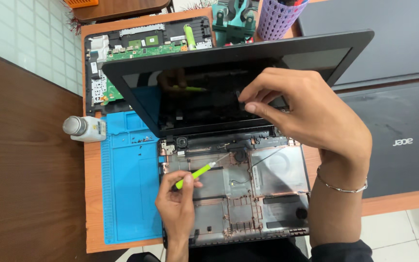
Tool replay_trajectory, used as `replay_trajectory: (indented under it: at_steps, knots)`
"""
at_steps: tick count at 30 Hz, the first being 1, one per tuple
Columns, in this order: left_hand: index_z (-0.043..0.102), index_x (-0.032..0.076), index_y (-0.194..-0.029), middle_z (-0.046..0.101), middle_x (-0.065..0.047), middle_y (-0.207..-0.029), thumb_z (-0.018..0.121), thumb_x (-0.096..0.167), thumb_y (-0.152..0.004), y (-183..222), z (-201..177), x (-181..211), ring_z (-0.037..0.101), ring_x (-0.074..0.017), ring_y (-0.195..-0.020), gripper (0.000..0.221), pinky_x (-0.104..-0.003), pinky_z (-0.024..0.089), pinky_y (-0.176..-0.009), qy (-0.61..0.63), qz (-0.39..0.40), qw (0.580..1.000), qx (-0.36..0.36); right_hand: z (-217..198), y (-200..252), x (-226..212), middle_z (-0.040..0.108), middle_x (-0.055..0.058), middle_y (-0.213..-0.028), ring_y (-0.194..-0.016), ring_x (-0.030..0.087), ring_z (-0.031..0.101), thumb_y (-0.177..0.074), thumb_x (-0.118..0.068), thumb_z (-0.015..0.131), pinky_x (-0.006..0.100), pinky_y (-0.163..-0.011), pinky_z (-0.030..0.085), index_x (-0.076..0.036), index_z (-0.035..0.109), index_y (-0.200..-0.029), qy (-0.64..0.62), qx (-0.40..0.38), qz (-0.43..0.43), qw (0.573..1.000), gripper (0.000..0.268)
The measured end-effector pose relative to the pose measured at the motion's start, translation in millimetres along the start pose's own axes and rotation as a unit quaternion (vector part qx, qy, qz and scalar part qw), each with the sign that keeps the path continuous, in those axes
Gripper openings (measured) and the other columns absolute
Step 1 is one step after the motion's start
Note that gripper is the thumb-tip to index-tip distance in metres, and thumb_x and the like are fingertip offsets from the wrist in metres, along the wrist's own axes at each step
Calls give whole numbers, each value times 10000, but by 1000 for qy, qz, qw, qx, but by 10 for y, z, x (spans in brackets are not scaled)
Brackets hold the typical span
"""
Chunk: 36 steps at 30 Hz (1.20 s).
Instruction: The person uses a screwdriver and their hands to disassemble and remove internal components and connectors from an open laptop chassis.
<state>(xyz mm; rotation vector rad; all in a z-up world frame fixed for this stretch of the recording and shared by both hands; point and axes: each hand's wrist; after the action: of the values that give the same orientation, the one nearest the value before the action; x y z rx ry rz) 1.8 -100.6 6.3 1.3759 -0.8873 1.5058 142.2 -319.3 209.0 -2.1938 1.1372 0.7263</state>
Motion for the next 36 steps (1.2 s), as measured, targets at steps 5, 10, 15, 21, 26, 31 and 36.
replay_trajectory:
  at_steps: [5,10,15,21,26,31,36]
  knots:
    - [606,-22,-1073,686,-102,-939,589,117,-1031,-1,-55,10,708,-151,-806,146,-271,558,-735,-23,21,997,73,52,116,26,745,82,-980,-891,176,763,-890,-64,764,282,-778,613,-5,717,-1049,0,34,2,999,176]
    - [601,-22,-1076,657,-97,-976,577,131,-1041,-21,-82,34,679,-147,-806,159,-285,563,-765,-13,18,996,86,197,474,234,732,95,-978,-876,201,723,-917,6,769,287,-757,552,9,722,-1021,72,138,-28,987,114]
    - [600,-24,-1083,662,-105,-954,578,118,-1052,-20,-103,-27,664,-145,-813,147,-295,558,-779,-1,10,998,61,513,927,764,630,52,-1196,-1054,148,654,-1101,162,662,255,-937,554,-26,620,-1171,12,430,-33,902,205]
    - [604,-31,-1084,672,-104,-960,590,89,-1034,-15,-118,-112,677,-148,-797,130,-278,550,-740,-16,-1,999,29,480,1099,1157,521,85,-1433,-1409,164,529,-1004,205,551,308,-1187,500,-44,470,-1477,-128,440,93,884,541]
    - [613,-33,-1076,684,-104,-974,616,74,-1014,-28,-122,-171,688,-150,-805,124,-270,564,-752,-32,3,999,-11,433,1015,1308,592,103,-1386,-1318,183,600,-936,165,566,334,-1137,511,-25,483,-1424,-242,306,160,907,531]
    - [635,-31,-1058,695,-104,-966,647,93,-993,-61,0,-116,692,-147,-805,141,-265,560,-737,-67,-6,997,-43,433,1028,1433,675,86,-1179,-1136,156,665,-952,135,633,311,-1012,563,4,550,-1302,-219,296,184,911,383]
    - [657,-17,-1052,702,-84,-966,653,117,-987,-164,267,124,691,-139,-803,150,-262,566,-726,-95,4,992,-88,470,977,1461,681,75,-1128,-1084,128,670,-931,145,633,286,-953,591,19,548,-1232,-197,309,192,910,338]
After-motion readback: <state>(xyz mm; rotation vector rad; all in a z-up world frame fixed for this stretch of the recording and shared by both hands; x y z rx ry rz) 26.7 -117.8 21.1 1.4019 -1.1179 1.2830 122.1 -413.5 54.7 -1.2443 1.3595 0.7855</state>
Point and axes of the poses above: each hand's wrist, its own y-axis away from the middle knuckle, its own z-axis out of the palm, x = y × z
